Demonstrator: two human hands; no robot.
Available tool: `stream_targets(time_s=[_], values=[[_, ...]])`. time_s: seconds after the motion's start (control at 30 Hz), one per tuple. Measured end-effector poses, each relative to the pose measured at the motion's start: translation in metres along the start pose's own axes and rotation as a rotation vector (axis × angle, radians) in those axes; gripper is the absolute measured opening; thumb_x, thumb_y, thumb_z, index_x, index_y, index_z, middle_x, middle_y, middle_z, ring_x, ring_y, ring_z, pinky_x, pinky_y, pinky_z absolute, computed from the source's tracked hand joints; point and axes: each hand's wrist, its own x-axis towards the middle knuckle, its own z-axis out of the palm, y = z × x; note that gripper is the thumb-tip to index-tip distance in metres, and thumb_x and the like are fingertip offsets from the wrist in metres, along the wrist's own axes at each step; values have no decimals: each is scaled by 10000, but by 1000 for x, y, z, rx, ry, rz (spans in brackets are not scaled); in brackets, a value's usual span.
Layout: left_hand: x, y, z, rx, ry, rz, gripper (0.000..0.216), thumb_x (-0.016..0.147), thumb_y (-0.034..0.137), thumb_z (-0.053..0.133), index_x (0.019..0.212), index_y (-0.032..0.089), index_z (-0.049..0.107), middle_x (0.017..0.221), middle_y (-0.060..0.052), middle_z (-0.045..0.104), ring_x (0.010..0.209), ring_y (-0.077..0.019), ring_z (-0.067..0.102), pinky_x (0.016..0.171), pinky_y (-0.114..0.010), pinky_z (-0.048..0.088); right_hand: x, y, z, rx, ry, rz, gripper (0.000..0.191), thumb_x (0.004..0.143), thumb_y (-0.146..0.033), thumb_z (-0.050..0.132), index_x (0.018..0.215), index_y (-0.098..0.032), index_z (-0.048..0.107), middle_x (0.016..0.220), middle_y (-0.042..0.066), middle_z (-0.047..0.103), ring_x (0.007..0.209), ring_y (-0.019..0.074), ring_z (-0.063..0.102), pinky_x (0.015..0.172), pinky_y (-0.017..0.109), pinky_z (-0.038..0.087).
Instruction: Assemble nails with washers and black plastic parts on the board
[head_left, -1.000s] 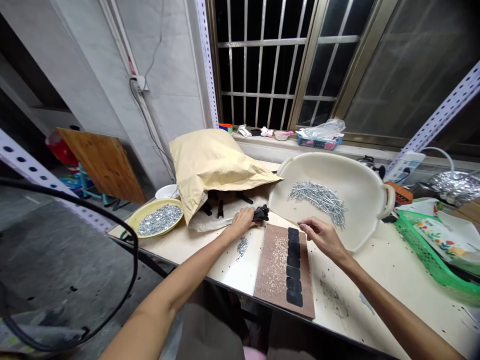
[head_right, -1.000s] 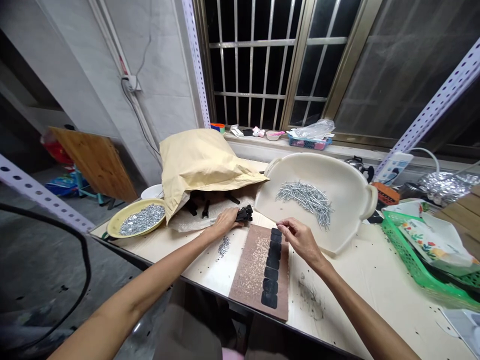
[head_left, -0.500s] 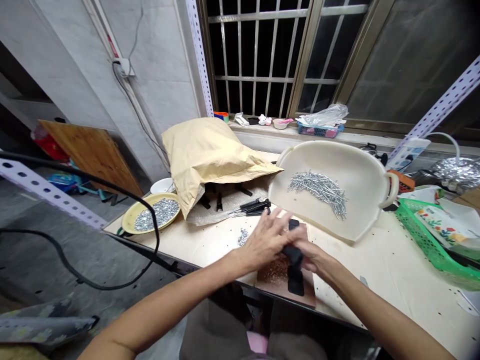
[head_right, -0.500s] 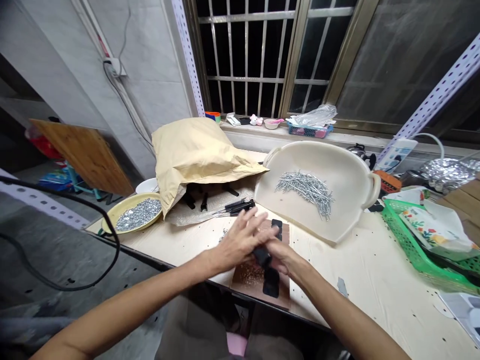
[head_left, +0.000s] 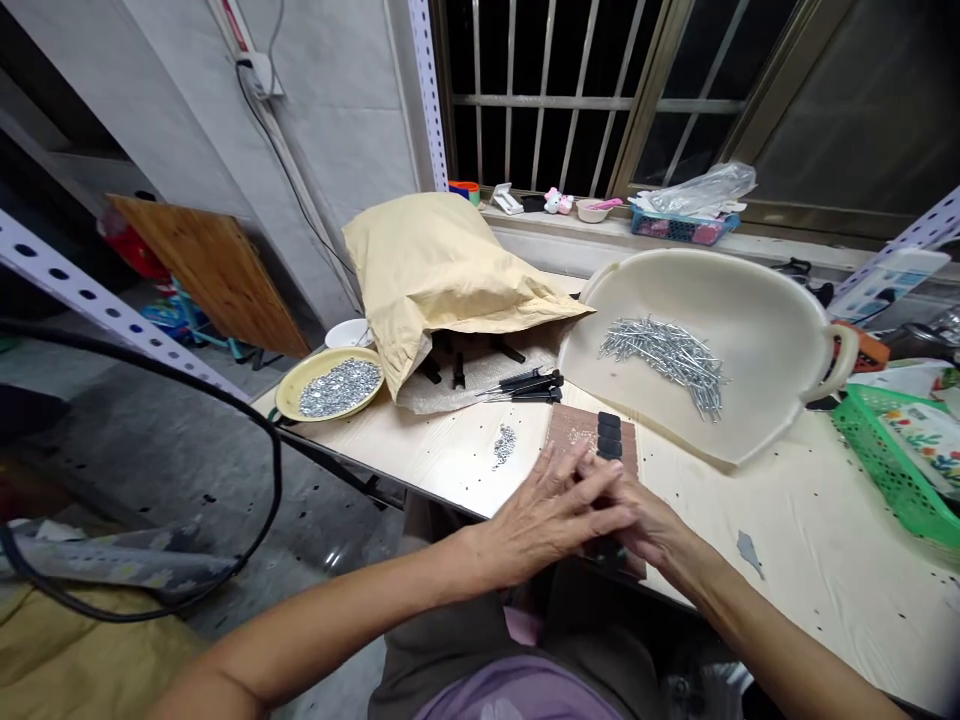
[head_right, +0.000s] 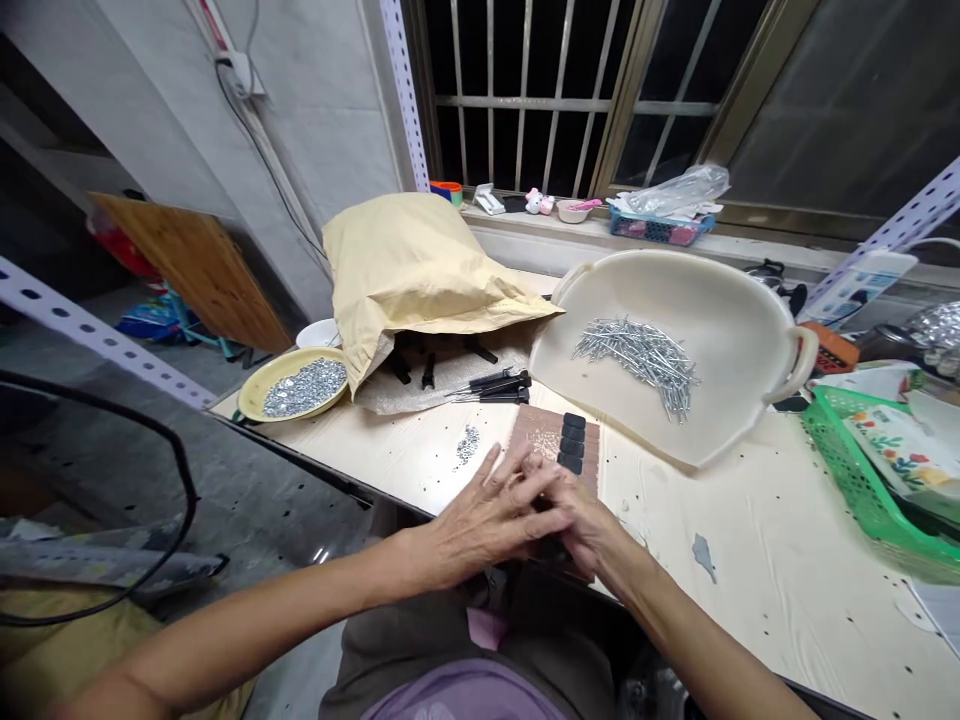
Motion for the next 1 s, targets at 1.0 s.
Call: stream_targets(time_s=[1.0], values=[[-30,-153,45,-162,19,-515,202,902,201,406,925,147,599,900,-77,555,825,-184,529,752,-318,442,36,11,-13,-467,434,-307,162,881,-267,463,896,-191,604,867,39,630,813,181,584,736,304,441]])
